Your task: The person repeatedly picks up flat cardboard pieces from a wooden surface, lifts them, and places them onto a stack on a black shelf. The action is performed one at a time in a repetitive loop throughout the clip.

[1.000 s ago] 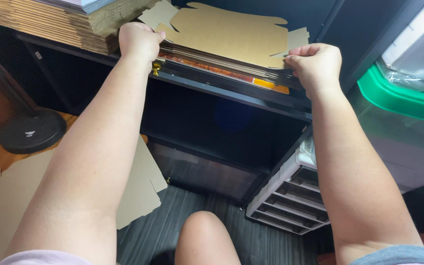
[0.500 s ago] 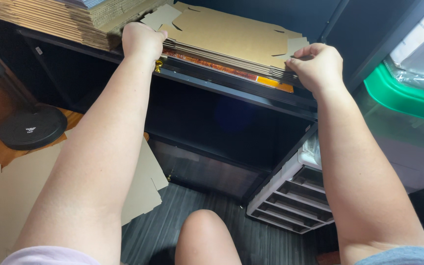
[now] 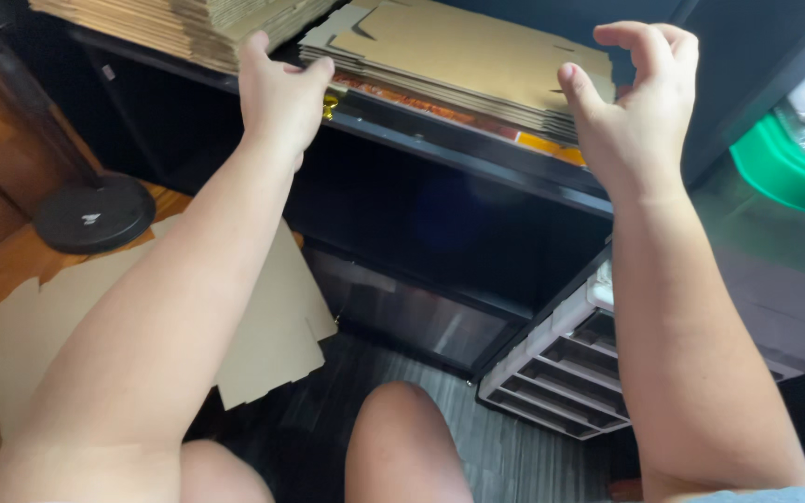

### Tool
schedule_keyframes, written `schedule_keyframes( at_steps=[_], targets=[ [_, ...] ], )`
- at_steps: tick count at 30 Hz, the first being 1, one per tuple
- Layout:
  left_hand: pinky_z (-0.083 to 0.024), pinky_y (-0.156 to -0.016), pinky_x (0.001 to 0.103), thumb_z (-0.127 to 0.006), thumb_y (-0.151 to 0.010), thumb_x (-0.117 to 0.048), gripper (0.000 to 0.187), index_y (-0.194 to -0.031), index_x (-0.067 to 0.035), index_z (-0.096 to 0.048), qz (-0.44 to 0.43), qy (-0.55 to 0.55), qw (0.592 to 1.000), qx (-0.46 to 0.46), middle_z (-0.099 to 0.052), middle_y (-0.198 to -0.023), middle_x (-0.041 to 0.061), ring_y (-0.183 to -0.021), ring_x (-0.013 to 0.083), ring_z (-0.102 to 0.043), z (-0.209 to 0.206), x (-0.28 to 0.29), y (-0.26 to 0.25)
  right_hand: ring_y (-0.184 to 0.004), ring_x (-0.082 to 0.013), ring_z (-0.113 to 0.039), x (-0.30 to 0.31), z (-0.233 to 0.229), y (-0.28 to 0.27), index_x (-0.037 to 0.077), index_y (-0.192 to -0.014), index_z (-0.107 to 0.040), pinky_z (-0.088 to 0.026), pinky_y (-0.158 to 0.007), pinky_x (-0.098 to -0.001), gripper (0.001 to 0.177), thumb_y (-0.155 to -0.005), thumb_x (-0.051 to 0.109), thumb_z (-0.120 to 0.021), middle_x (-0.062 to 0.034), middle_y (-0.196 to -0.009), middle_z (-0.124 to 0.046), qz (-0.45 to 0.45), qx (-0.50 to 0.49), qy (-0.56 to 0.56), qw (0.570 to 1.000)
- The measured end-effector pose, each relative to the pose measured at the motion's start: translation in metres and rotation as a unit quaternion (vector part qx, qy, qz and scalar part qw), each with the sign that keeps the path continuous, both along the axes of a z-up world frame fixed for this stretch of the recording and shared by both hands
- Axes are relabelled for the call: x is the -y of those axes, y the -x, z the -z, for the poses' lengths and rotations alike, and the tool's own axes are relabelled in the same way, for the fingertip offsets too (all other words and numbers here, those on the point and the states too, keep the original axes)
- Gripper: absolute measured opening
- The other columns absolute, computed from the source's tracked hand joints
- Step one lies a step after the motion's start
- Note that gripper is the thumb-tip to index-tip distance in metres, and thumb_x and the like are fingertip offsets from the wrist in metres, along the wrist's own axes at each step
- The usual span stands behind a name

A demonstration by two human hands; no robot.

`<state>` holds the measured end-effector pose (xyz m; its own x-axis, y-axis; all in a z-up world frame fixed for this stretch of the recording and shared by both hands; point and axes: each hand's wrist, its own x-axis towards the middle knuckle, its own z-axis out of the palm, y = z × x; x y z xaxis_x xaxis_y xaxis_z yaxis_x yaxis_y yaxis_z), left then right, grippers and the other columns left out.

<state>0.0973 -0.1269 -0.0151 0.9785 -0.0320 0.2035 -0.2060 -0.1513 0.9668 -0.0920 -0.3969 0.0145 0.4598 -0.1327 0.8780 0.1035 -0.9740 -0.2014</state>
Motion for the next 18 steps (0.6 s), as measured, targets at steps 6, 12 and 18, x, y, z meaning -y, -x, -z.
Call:
schedule_keyframes(
  at_steps=[6,12,18],
  targets=[
    [-0.053,-0.089,0.024,-0.075,-0.088,-0.027,0.080,-0.155,-0.006,-0.038,0.017,0.045,0.998,0.042,-0.064,-0.090,-0.007,-0.076,0.0055,-0.067,0.044,-0.075,0.057,-0.116,-0.0244,-0.058,-0.092,0.033,0.008,0.001,-0.119,-0.067,-0.064,-0.093,-0.0356,0.023,-0.105,0.018,-0.076,-0.0157,-0.121,-0.046,-0.194,-0.003,-0.062,0.979],
    [-0.054,-0.071,0.026,-0.073,-0.098,-0.014,0.065,-0.151,0.002,-0.040,-0.076,0.100,0.991,0.045,-0.060,-0.112,0.013,-0.094,0.0176,-0.066,0.133,-0.188,0.090,-0.096,-0.0196,-0.067,-0.137,0.113,-0.015,0.005,-0.113,-0.076,-0.060,-0.081,-0.0277,0.018,-0.096,0.006,-0.083,-0.0102,-0.108,-0.060,-0.273,-0.036,-0.218,0.936],
    [-0.051,-0.080,0.025,-0.081,-0.097,-0.010,0.040,-0.132,-0.006,-0.061,-0.245,0.035,0.966,0.073,-0.059,-0.107,0.010,-0.094,0.0167,-0.061,0.284,-0.319,0.073,-0.079,-0.0079,-0.065,-0.165,0.204,-0.045,0.008,-0.107,-0.078,-0.060,-0.070,-0.0208,0.014,-0.094,0.005,-0.081,-0.0041,-0.091,-0.064,-0.250,-0.118,-0.380,0.883]
  ],
)
